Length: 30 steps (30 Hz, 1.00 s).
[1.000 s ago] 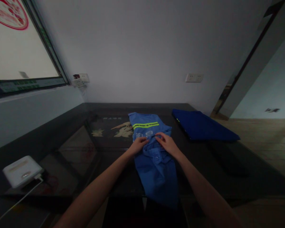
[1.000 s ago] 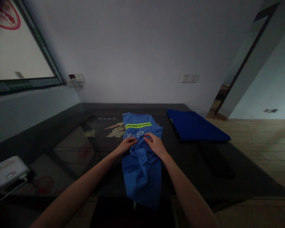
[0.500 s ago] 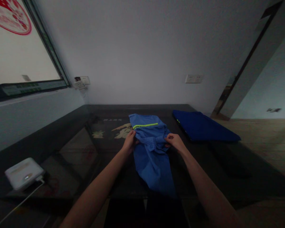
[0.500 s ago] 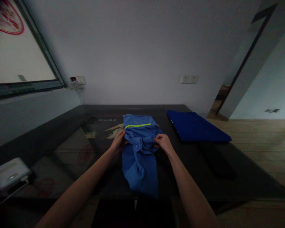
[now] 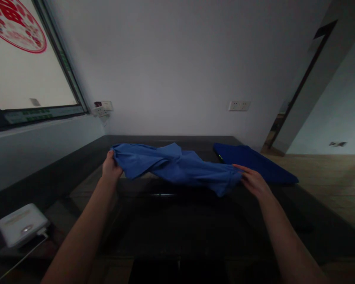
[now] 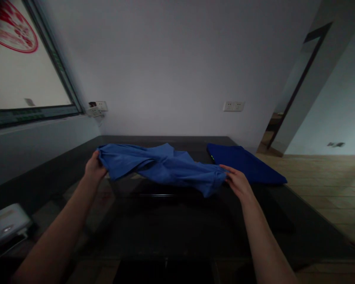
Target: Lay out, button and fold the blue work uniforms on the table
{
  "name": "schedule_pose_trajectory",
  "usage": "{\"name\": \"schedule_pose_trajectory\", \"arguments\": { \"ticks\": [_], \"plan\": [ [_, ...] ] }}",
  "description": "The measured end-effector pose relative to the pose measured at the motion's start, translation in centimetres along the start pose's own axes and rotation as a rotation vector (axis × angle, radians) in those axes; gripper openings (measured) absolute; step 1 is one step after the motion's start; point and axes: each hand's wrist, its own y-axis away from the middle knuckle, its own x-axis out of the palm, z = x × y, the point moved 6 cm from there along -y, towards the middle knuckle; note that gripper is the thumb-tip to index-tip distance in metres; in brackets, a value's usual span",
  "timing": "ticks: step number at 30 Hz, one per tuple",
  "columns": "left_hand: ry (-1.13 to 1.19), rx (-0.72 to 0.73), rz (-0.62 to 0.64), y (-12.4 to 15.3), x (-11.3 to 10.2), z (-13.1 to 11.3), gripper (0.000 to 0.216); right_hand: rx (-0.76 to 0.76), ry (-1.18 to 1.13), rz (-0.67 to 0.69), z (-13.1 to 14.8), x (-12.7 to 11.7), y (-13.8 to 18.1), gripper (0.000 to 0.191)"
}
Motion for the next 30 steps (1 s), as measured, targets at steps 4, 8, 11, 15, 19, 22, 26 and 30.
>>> {"name": "schedule_pose_trajectory", "arguments": {
  "ticks": [4,8,11,15,19,22,26,30],
  "plan": [
    [-0.231,0.289,-0.005,3.1,-4.9,-4.7,0.011,-0.128,0.035,-0.026,2.7,-1.7,4.0,0.044],
    [-0.738,0.215,-0.011,5.3,-11.4,-5.0,0.018,-0.041,0.139,-0.026,1.6,-3.1,8.3,0.051],
    [-1.198,0.117,0.114,5.3,-14.6,-3.7,0.013,0.022,0.346,0.067,-0.9,-3.9,9.8,0.046],
    [-1.679,0.312,0.194,4.7,-14.5,-3.2,0.035,-0.018,0.657,0.132,-3.3,-4.7,9.5,0.04],
    [-1.833,0.607,0.359,6.5,-9.4,-1.7,0.038,-0.164,0.908,0.038,-2.2,-4.3,8.3,0.039],
    [-1.733,0.685,0.71,9.5,-4.5,1.3,0.039,-0.372,1.037,-0.046,0.3,-1.6,8.4,0.038],
    [-1.551,0.563,1.186,12.2,0.3,6.9,0.034,-0.531,1.068,0.204,0.9,5.8,9.6,0.035],
    [-1.487,0.536,1.283,10.8,2.9,12.3,0.032,-0.532,1.134,0.518,-1.6,12.8,9.5,0.04]
  ]
}}
